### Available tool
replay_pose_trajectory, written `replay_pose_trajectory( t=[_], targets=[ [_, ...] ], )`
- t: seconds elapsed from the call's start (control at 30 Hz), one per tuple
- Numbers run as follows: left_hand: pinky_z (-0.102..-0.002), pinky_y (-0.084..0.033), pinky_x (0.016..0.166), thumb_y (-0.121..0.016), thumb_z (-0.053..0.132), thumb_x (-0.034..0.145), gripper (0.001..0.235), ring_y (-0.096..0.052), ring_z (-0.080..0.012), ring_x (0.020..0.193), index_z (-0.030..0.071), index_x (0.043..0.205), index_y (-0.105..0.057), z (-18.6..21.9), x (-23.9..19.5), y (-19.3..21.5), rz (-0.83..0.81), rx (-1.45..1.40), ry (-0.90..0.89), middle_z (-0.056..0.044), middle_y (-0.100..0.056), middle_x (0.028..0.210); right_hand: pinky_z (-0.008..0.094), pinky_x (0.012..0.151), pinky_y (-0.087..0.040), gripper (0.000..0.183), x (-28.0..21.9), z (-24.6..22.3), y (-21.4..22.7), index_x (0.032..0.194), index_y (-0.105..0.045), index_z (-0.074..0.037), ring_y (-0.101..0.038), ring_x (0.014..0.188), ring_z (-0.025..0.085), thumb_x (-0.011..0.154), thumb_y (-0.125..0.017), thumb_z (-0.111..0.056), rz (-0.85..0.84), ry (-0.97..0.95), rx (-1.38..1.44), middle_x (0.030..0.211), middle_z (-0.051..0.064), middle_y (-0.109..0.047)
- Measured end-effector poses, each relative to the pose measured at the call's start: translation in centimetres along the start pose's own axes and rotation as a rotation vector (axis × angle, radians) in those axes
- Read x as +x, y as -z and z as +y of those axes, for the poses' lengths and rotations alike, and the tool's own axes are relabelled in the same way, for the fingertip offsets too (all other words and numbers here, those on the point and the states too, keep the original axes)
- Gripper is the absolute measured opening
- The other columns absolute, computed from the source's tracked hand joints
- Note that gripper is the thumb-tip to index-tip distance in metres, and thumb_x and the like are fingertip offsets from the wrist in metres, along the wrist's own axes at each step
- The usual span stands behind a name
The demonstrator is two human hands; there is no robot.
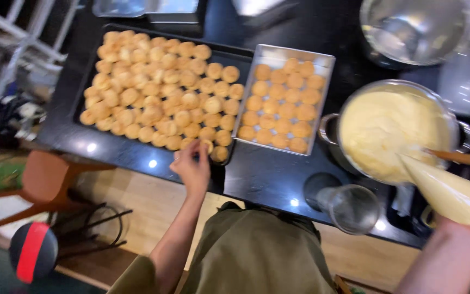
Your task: The recorder fills small pastry shells with cream using a piping bag.
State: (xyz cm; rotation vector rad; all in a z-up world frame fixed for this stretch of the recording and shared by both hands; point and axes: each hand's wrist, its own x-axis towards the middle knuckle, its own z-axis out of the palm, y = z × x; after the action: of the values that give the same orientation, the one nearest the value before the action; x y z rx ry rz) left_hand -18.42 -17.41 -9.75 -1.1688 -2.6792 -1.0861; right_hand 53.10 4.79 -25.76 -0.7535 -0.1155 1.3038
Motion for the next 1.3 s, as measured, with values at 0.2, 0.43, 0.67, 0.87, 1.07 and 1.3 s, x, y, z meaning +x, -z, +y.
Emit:
replay_pose_trajectory(
  t=[0.2, 0.43, 0.67, 0.87, 1.07, 1.3],
  targets=[
    [-0.026, -0.051, 0.08, -0.075, 0.013, 0.097, 0.029, -0.065, -0.0123, 0.088, 0.001, 0.122, -0.071, 10.1, -2.8, -3.1, -0.247, -0.863, 0.31, -0.006, -0.076, 0.099, 0.063, 0.1, -0.059, 0.033, -11.6, 3.0, -13.3, 0.104, -0.062, -0.013, -0.069, 0.103, 0.034, 0.104, -0.037, -0.035, 0.135, 0.119, 0.094, 0.103, 0.013, -0.068],
    [-0.032, -0.055, 0.102, -0.058, -0.002, 0.1, 0.039, -0.067, -0.0174, 0.115, -0.003, 0.139, -0.058, 23.5, -5.8, -4.3, -0.909, -1.594, 0.614, -0.011, -0.069, 0.128, 0.053, 0.087, -0.058, 0.046, -18.5, 4.5, -23.8, 0.085, -0.06, -0.011, -0.067, 0.085, 0.03, 0.106, -0.029, -0.036, 0.252, 0.053, -0.022, 0.085, 0.012, -0.068],
    [-0.034, -0.055, 0.106, -0.055, 0.0, 0.103, 0.04, -0.064, -0.019, 0.122, -0.002, 0.143, -0.056, 28.6, -7.5, -3.6, -1.062, -1.575, 0.633, -0.013, -0.065, 0.134, 0.037, 0.076, -0.051, 0.063, -20.5, 3.1, -26.2, 0.064, -0.044, -0.019, -0.052, 0.07, 0.022, 0.112, -0.023, -0.054, 0.146, -0.036, 0.244, 0.064, 0.002, -0.051],
    [-0.034, -0.052, 0.108, -0.061, 0.002, 0.1, 0.047, -0.062, -0.0198, 0.127, -0.003, 0.146, -0.054, 29.0, -8.8, -4.1, -1.112, -1.59, 0.508, -0.015, -0.064, 0.14, 0.037, 0.074, -0.048, 0.062, -20.1, 1.8, -26.6, 0.064, -0.036, -0.017, -0.045, 0.066, 0.02, 0.114, -0.03, -0.051, 0.15, 0.057, 0.227, 0.066, 0.0, -0.048],
    [-0.03, -0.05, 0.107, -0.068, 0.001, 0.098, 0.05, -0.061, -0.0179, 0.128, -0.002, 0.146, -0.055, 29.4, -9.9, -5.3, -1.067, -1.381, 0.314, -0.015, -0.063, 0.141, 0.038, 0.056, -0.035, 0.062, -19.6, 0.8, -27.9, 0.064, -0.031, -0.017, -0.034, 0.054, 0.023, 0.109, -0.034, -0.058, 0.081, 0.054, 0.063, 0.058, 0.0, -0.041],
    [-0.03, -0.051, 0.106, -0.069, 0.003, 0.097, 0.051, -0.061, -0.0186, 0.128, -0.002, 0.146, -0.055, 29.7, -10.6, -6.4, -1.06, -1.358, 0.318, -0.015, -0.065, 0.139, 0.031, 0.045, -0.019, 0.064, -18.1, 0.6, -26.7, 0.061, -0.027, -0.018, -0.02, 0.045, 0.017, 0.111, -0.037, -0.058, 0.036, 0.09, 0.01, 0.054, 0.0, -0.035]
  ],
)
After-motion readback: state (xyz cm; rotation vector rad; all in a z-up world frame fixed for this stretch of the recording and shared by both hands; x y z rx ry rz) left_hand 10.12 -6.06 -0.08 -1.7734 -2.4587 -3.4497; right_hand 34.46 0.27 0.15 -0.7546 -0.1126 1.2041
